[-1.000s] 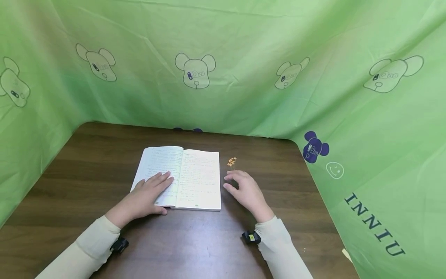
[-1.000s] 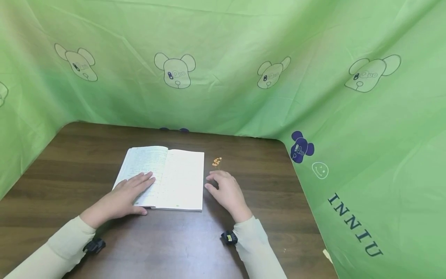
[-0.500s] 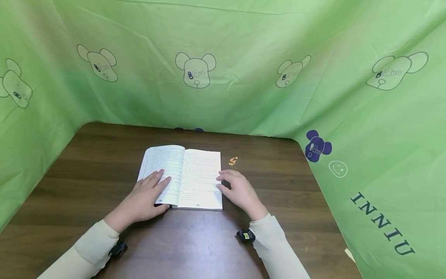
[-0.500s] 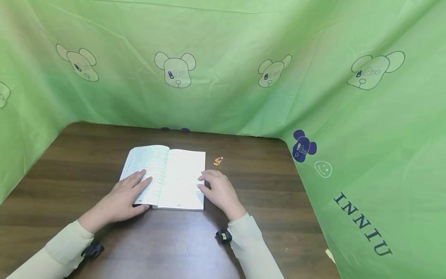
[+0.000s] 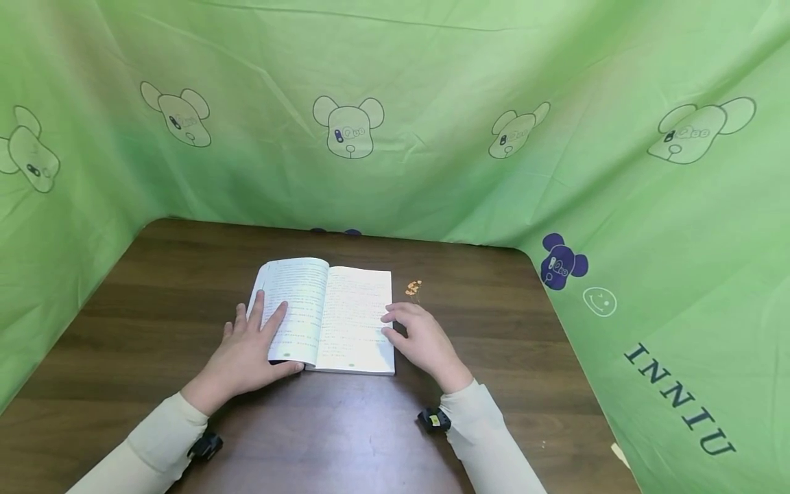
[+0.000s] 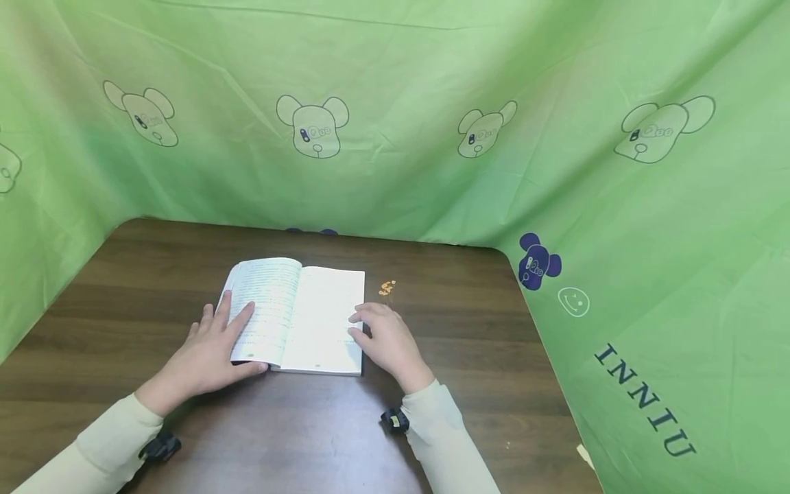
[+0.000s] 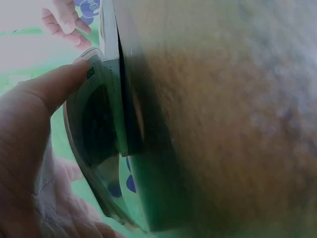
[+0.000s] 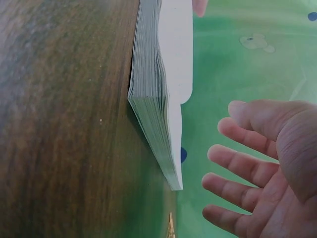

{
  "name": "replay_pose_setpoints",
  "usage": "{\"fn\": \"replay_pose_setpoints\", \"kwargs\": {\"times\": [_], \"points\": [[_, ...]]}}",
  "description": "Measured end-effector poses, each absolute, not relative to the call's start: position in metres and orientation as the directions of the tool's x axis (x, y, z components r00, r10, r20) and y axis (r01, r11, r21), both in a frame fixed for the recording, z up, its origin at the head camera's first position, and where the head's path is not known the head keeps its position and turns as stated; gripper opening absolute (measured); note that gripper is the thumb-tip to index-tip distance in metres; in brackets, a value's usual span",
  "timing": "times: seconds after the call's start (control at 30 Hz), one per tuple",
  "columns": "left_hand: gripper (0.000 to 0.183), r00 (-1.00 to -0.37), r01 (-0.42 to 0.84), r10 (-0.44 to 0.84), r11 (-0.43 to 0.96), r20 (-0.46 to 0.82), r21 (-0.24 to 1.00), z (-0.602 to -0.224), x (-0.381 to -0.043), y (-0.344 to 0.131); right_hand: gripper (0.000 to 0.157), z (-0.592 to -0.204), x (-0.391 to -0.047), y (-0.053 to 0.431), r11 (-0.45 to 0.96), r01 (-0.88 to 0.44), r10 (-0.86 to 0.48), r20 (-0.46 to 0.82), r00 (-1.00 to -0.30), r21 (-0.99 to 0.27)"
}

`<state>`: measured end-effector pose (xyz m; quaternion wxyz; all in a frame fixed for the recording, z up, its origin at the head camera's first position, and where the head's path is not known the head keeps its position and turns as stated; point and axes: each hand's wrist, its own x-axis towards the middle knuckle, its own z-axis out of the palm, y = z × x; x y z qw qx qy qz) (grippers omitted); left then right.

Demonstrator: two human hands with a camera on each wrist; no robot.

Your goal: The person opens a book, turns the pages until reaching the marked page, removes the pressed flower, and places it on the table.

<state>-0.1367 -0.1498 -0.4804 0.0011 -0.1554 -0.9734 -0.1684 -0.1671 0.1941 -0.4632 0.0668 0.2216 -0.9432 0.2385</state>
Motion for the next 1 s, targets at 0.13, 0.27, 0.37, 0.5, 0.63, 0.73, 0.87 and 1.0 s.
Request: {"fn": "replay_pose_setpoints", "kwargs": {"times": [0.13,0.27,0.37,0.5,0.63,0.73,0.87,1.0], "points": [[0.123,-0.965,0.258,0.26,0.905,0.038,0.338,-0.48,-0.136,-0.149,0.017,-0.463,-0.167,0.195,0.778,-0.464,-0.395,0.244,-0.886,-0.424],[0.127,-0.971,0.231,0.239,0.906,0.02,0.356,-0.48,-0.135,-0.148,0.017,-0.463,-0.166,0.196,0.779,-0.464,-0.398,0.239,-0.886,-0.423],[0.128,-0.972,0.223,0.234,0.901,0.017,0.373,-0.48,-0.134,-0.147,0.017,-0.463,-0.166,0.197,0.783,-0.457,-0.397,0.227,-0.889,-0.422],[0.127,-0.975,0.201,0.221,0.878,0.005,0.434,-0.481,-0.131,-0.145,0.018,-0.463,-0.165,0.198,0.783,-0.453,-0.397,0.22,-0.891,-0.426],[0.127,-0.979,0.164,0.205,0.845,-0.025,0.51,-0.481,-0.129,-0.143,0.018,-0.463,-0.165,0.199,0.78,-0.458,-0.397,0.229,-0.889,-0.426],[0.127,-0.98,0.151,0.198,0.828,-0.03,0.54,-0.479,-0.128,-0.143,0.017,-0.462,-0.165,0.199,0.783,-0.459,-0.396,0.232,-0.888,-0.419],[0.123,-0.982,0.144,0.189,0.798,-0.016,0.585,-0.471,-0.127,-0.14,0.017,-0.46,-0.165,0.199,0.784,-0.464,-0.399,0.239,-0.885,-0.413],[0.114,-0.991,0.088,0.132,0.755,-0.018,0.65,-0.458,-0.128,-0.138,0.016,-0.457,-0.164,0.199,0.768,-0.479,-0.402,0.263,-0.877,-0.425]]}}
